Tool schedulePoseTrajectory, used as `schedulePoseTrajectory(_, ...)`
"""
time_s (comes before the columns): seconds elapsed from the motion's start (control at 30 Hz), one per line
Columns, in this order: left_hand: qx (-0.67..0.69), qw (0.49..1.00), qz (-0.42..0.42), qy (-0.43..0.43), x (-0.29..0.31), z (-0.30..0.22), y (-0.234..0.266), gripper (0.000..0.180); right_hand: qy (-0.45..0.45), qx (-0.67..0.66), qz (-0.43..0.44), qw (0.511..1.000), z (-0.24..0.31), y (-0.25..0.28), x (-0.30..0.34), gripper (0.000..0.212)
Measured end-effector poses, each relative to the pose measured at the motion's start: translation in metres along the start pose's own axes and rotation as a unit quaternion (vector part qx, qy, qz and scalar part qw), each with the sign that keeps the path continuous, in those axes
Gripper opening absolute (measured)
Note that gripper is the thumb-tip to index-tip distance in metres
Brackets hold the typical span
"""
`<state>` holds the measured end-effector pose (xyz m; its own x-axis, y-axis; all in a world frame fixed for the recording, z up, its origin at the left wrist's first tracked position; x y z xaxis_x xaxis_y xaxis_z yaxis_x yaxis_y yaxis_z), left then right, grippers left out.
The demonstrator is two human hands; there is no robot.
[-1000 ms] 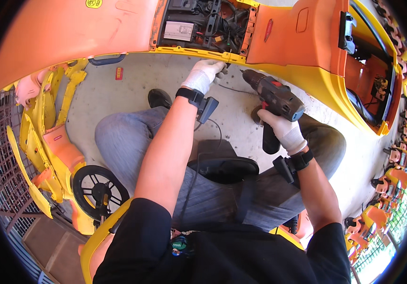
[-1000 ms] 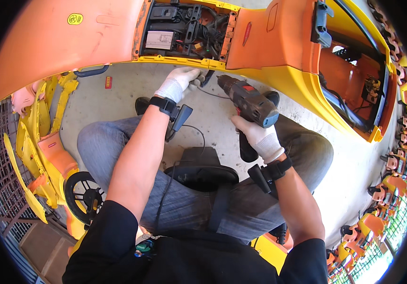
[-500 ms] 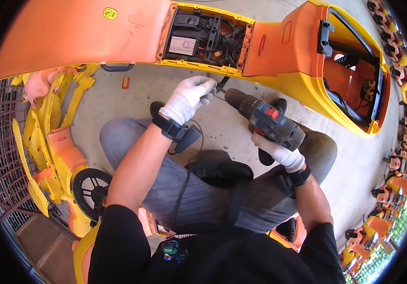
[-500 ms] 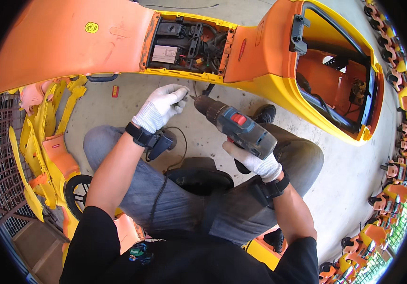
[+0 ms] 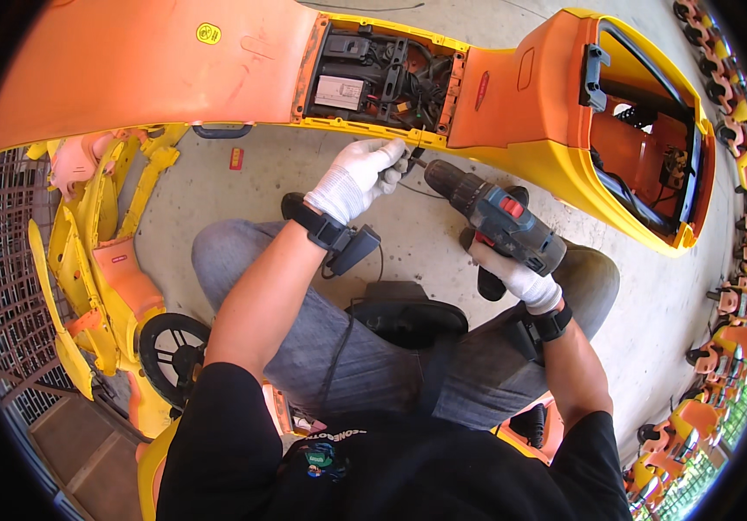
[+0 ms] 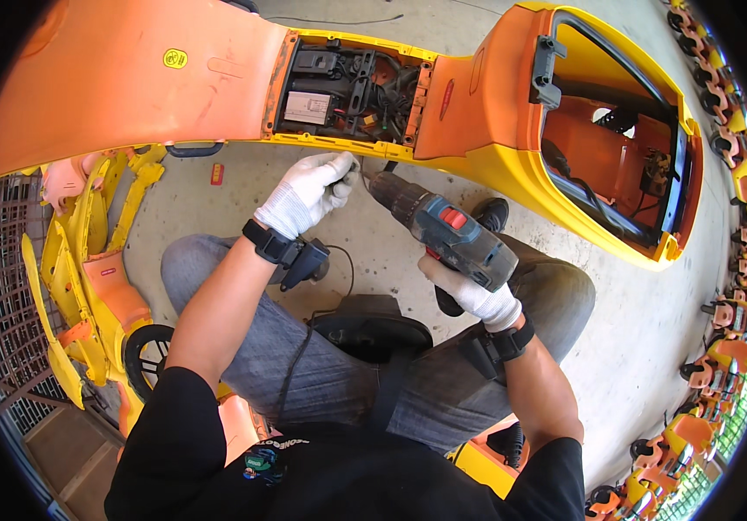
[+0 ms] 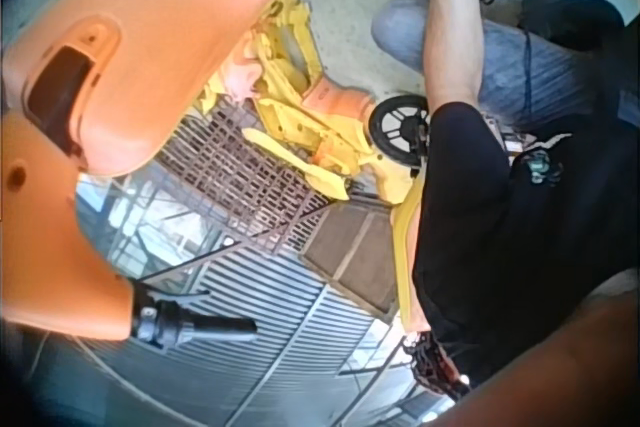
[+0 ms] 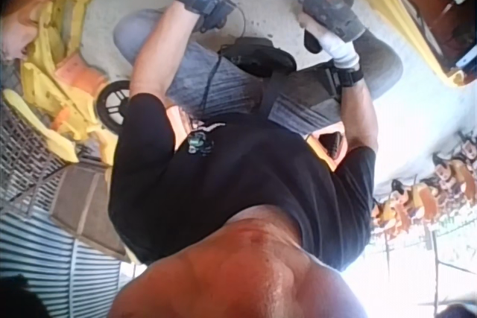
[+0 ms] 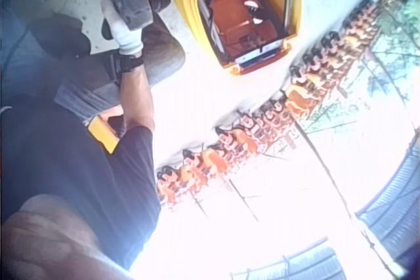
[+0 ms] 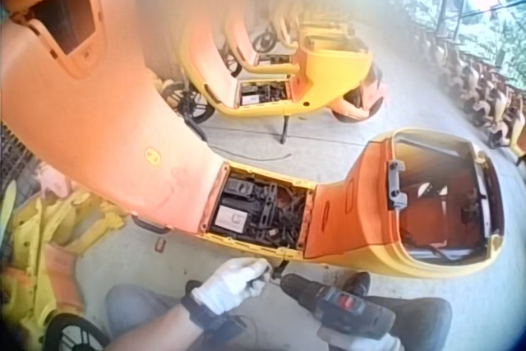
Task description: The person uses a cordless drill to fasten screws into the body panels of a yellow and orange electric scooter. They work on the side and rear sections, then place a black storage bin into the rear compartment before continuing to secure additional screws.
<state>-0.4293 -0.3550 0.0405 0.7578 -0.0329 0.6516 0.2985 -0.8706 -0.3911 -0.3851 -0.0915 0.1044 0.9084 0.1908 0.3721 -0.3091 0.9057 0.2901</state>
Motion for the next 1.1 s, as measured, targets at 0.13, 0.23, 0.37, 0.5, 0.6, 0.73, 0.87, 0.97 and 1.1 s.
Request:
schedulePoseTrajectory(0.13,-0.029,0.999,0.014,0.003,-0.002,0.002,-0.004,0.02,0.014,-0.01,-0.017,1.0,-0.004,0.0,0.001,0.019)
schedulePoseTrajectory(0.23,-0.026,0.999,0.018,0.005,-0.001,0.002,-0.003,0.019,0.013,-0.008,-0.025,1.0,-0.008,0.0,0.0,0.02)
schedulePoseTrajectory(0.37,-0.061,0.998,0.007,0.002,-0.002,0.002,-0.003,0.021,0.026,0.004,-0.02,0.999,-0.008,0.001,-0.003,0.023)
schedulePoseTrajectory(0.5,-0.071,0.997,-0.001,0.005,-0.001,0.001,-0.005,0.023,0.036,0.0,-0.011,0.999,-0.006,-0.001,-0.003,0.025)
schedulePoseTrajectory(0.6,-0.079,0.997,-0.001,0.008,-0.001,0.0,-0.004,0.025,0.012,-0.014,-0.008,1.0,-0.009,-0.001,-0.002,0.023)
schedulePoseTrajectory(0.73,-0.096,0.995,-0.009,0.013,-0.003,0.001,-0.004,0.027,0.06,0.005,-0.017,0.998,-0.004,0.0,0.0,0.026)
schedulePoseTrajectory(0.87,-0.133,0.991,-0.011,-0.002,-0.001,-0.001,-0.006,0.028,0.13,0.034,0.001,0.991,-0.012,0.005,-0.002,0.028)
schedulePoseTrajectory(0.97,-0.166,0.986,-0.019,-0.008,-0.002,-0.001,-0.007,0.028,0.242,0.061,-0.003,0.968,-0.006,0.004,-0.004,0.027)
schedulePoseTrajectory(1.1,-0.217,0.975,-0.035,-0.01,-0.005,0.002,-0.004,0.029,0.269,0.073,0.015,0.96,0.0,0.0,-0.008,0.026)
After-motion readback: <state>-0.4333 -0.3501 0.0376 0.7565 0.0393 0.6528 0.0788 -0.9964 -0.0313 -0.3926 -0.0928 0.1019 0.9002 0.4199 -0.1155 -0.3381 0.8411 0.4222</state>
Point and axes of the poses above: each hand's wrist, its own x-axis away from the middle knuckle, its own y-axis out of the back of the hand, z = x × y, the point moved 3 cm from there along -x, towards the middle knuckle, and after that the axes turned 13 degrees about -z, right-handed, at the moved point
